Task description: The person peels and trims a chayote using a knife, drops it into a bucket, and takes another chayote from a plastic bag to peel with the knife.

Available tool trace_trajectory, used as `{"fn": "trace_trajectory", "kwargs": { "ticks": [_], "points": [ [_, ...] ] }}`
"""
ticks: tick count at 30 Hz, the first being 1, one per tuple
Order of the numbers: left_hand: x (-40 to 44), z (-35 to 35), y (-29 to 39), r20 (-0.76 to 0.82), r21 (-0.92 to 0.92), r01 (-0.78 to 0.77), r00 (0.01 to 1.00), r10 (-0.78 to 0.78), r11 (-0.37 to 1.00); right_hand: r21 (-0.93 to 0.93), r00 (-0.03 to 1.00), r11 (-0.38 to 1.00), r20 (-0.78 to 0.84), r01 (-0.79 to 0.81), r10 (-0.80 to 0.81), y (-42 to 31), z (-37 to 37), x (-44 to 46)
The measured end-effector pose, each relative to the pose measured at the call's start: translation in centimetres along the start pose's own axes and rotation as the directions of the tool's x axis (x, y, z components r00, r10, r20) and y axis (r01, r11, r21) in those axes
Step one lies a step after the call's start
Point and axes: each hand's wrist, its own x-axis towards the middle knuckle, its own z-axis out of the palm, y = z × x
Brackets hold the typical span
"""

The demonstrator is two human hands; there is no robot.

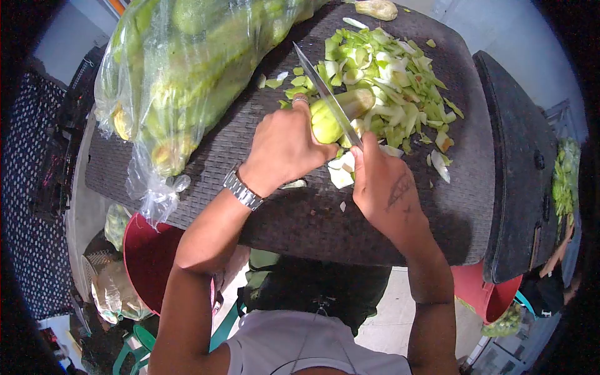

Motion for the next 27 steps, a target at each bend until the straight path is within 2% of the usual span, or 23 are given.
{"fn": "trace_trajectory", "kwargs": {
  "ticks": [7,10,16,22,27],
  "points": [
    [0.1,0.1,-0.1,-0.019,-0.003,-0.013,1.0,0.013,1.0,0.105,0.999,0.994,-0.02,0.038,-0.036,0.0,-0.4,0.1],
    [0.3,-0.2,-0.4,0.008,-0.032,-0.013,1.0,0.013,0.999,0.059,1.0,0.998,0.016,-0.015,0.014,0.3,0.1,-0.3],
    [0.3,-0.7,0.2,0.051,-0.003,0.015,0.999,-0.015,1.0,0.025,0.988,0.994,-0.118,0.103,-0.099,0.5,0.4,-0.4],
    [0.2,-0.5,0.5,0.048,0.004,0.02,0.999,-0.02,1.0,0.022,0.992,0.995,-0.089,0.095,-0.093,0.9,0.2,-0.3],
    [-0.2,0.3,0.7,-0.004,0.086,-0.028,1.0,0.028,0.996,-0.036,0.999,0.999,0.027,-0.027,0.028,1.2,0.8,0.3]
  ]
}}
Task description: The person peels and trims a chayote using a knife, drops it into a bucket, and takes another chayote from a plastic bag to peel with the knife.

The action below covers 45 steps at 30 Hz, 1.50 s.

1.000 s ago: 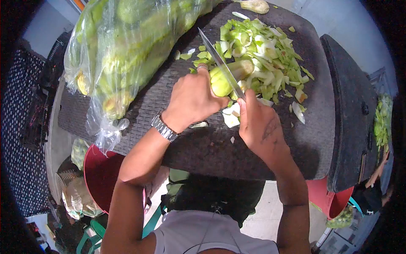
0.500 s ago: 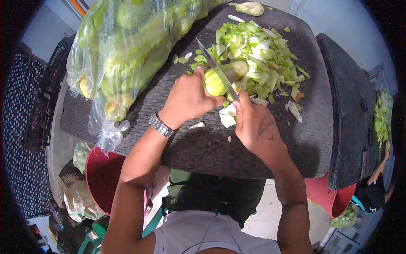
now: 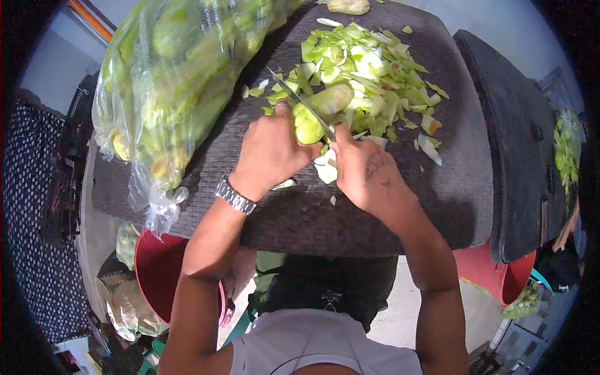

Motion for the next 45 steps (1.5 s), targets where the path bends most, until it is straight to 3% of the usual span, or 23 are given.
{"fn": "trace_trajectory", "kwargs": {
  "ticks": [7,10,13,17,20,24,29,34,37,43,45],
  "points": [
    [0.1,-0.6,-0.9,0.018,-0.143,-0.089,0.996,0.092,0.986,-0.058,0.999,0.998,0.024,-0.021,0.022,0.1,0.3,-0.1],
    [0.4,-1.2,-0.7,0.072,-0.133,-0.069,0.994,0.079,0.989,-0.015,0.956,0.98,-0.217,0.198,-0.196,1.2,1.3,-0.9],
    [0.5,-1.2,-1.2,0.056,-0.078,-0.112,0.992,0.117,0.991,-0.185,0.891,0.939,-0.306,0.29,-0.335,2.5,1.5,-1.0],
    [0.5,-0.9,-1.3,0.012,-0.102,-0.149,0.989,0.151,0.984,-0.007,0.969,0.984,-0.168,0.18,-0.179,2.5,0.1,-0.6],
    [0.6,-1.2,-0.9,0.009,-0.129,-0.15,0.988,0.152,0.98,0.008,0.994,0.995,-0.048,0.098,-0.098,3.1,-0.2,-0.2],
    [0.5,-0.9,-1.0,-0.007,-0.088,-0.164,0.986,0.164,0.982,-0.043,0.99,0.994,-0.09,0.105,-0.109,3.3,-0.3,-0.6],
    [0.3,-1.3,-0.4,-0.046,-0.109,-0.192,0.981,0.188,0.975,-0.005,0.993,0.999,0.11,0.052,-0.051,4.0,-1.5,0.5],
    [0.4,-0.7,-0.5,-0.082,-0.078,-0.218,0.974,0.211,0.973,0.133,0.994,0.987,0.039,0.093,-0.099,4.4,-1.5,0.9],
    [0.4,-1.1,-0.1,-0.036,-0.102,-0.179,0.984,0.176,0.979,0.301,0.979,0.953,0.177,0.04,-0.097,3.5,-3.5,1.3],
    [0.5,-0.7,-0.3,-0.075,-0.062,-0.233,0.971,0.228,0.971,0.373,0.908,0.897,0.414,-0.237,0.068,2.5,-5.8,1.5],
    [0.4,-0.8,-0.2,-0.088,-0.071,-0.242,0.968,0.235,0.968,0.387,0.923,0.903,0.383,-0.189,0.03,3.2,-5.5,1.5]
  ]
}}
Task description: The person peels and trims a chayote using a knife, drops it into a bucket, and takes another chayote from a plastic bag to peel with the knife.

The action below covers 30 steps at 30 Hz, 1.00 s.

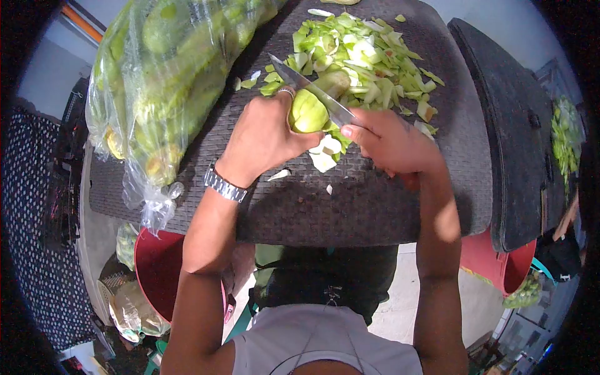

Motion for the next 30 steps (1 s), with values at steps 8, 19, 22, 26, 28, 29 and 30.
{"fn": "trace_trajectory", "kwargs": {
  "ticks": [8,19,22,26,28,29,30],
  "points": [
    [-0.1,1.1,-0.9,-0.093,0.02,0.102,0.991,-0.1,0.995,-0.418,0.814,0.883,-0.424,0.215,-0.398,1.9,5.8,0.8],
    [0.5,-1.1,-2.0,0.353,-0.924,0.37,0.923,-0.153,0.1,-0.501,0.779,0.847,-0.454,0.177,-0.432,0.9,5.4,1.5],
    [0.1,-1.4,-3.1,0.418,-0.908,0.418,0.908,-0.029,-0.018,-0.558,0.767,0.797,-0.399,0.232,-0.503,0.6,5.5,1.3],
    [-0.1,-1.5,-2.3,0.344,-0.913,0.354,0.935,-0.087,0.201,-0.591,0.747,0.772,-0.398,0.235,-0.532,0.6,5.3,1.2],
    [-0.2,-1.7,-1.5,0.288,-0.907,0.317,0.947,-0.139,0.278,-0.593,0.757,0.774,-0.396,0.222,-0.52,0.5,4.9,0.9],
    [-0.1,-1.5,-1.7,0.25,-0.883,0.292,0.955,-0.157,0.367,-0.597,0.759,0.771,-0.391,0.221,-0.52,0.4,4.8,0.9],
    [0.0,-1.4,-1.9,0.212,-0.85,0.268,0.962,-0.172,0.453,-0.6,0.763,0.769,-0.386,0.219,-0.518,0.3,4.7,0.8]
  ]
}}
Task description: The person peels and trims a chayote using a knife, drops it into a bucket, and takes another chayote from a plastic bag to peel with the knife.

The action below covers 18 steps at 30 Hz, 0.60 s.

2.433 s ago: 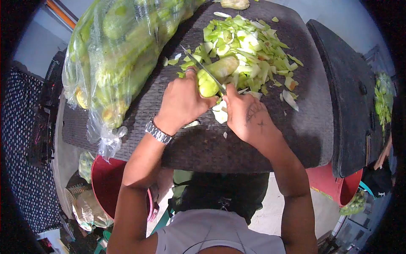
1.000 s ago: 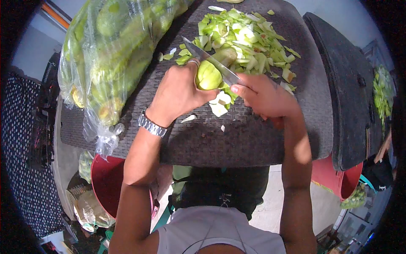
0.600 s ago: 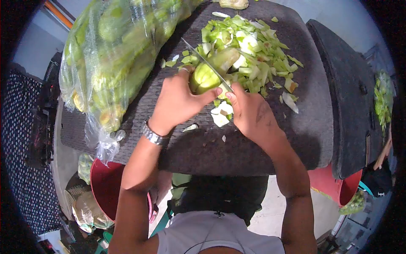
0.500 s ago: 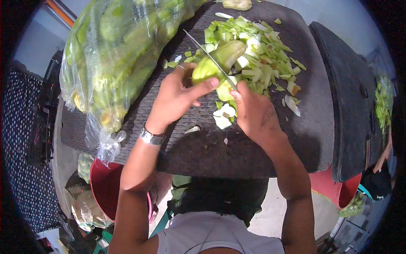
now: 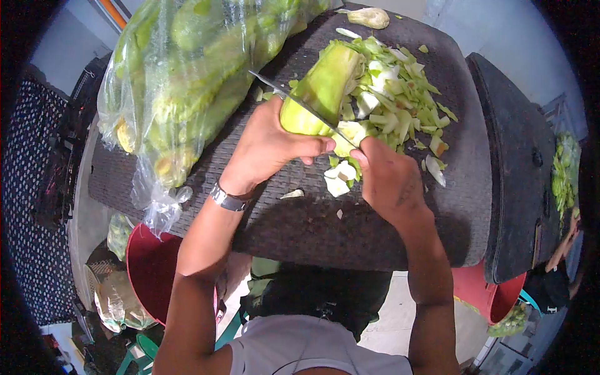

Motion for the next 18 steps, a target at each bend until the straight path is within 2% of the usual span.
{"fn": "trace_trajectory", "kwargs": {
  "ticks": [2,4,6,7,10,13,16,18],
  "points": [
    [0.2,-0.2,-0.3,-0.136,0.268,-0.063,0.985,0.103,0.961,0.035,0.999,0.999,0.036,-0.02,0.019,-0.1,-0.5,0.1],
    [0.2,0.0,0.0,-0.239,0.511,-0.083,0.942,0.234,0.855,0.108,0.994,0.992,0.092,-0.066,0.056,-0.2,-1.2,0.3],
    [0.0,0.4,0.6,-0.305,0.711,-0.057,0.873,0.38,0.701,0.333,0.969,0.921,0.204,-0.201,0.137,0.0,-2.1,0.5],
    [0.0,0.2,0.6,-0.296,0.689,-0.037,0.897,0.328,0.723,0.432,0.95,0.859,0.264,-0.273,0.169,0.2,-2.5,0.6],
    [1.3,-1.0,-1.4,-0.181,0.364,-0.177,0.95,0.256,0.915,0.537,0.886,0.705,0.301,-0.463,0.353,0.8,-3.5,0.6],
    [1.1,-1.3,-1.5,-0.053,0.159,-0.124,0.99,0.134,0.979,0.643,0.805,0.529,0.252,-0.554,0.537,0.7,-4.1,0.8],
    [0.8,-1.0,-0.7,0.042,0.04,-0.105,0.994,0.103,0.994,0.703,0.848,0.575,0.076,-0.419,0.524,2.6,-2.7,0.8],
    [0.7,-0.8,-0.6,0.051,0.028,-0.139,0.989,0.137,0.99,0.682,0.831,0.579,0.076,-0.446,0.551,3.1,-2.6,0.8]
  ]
}}
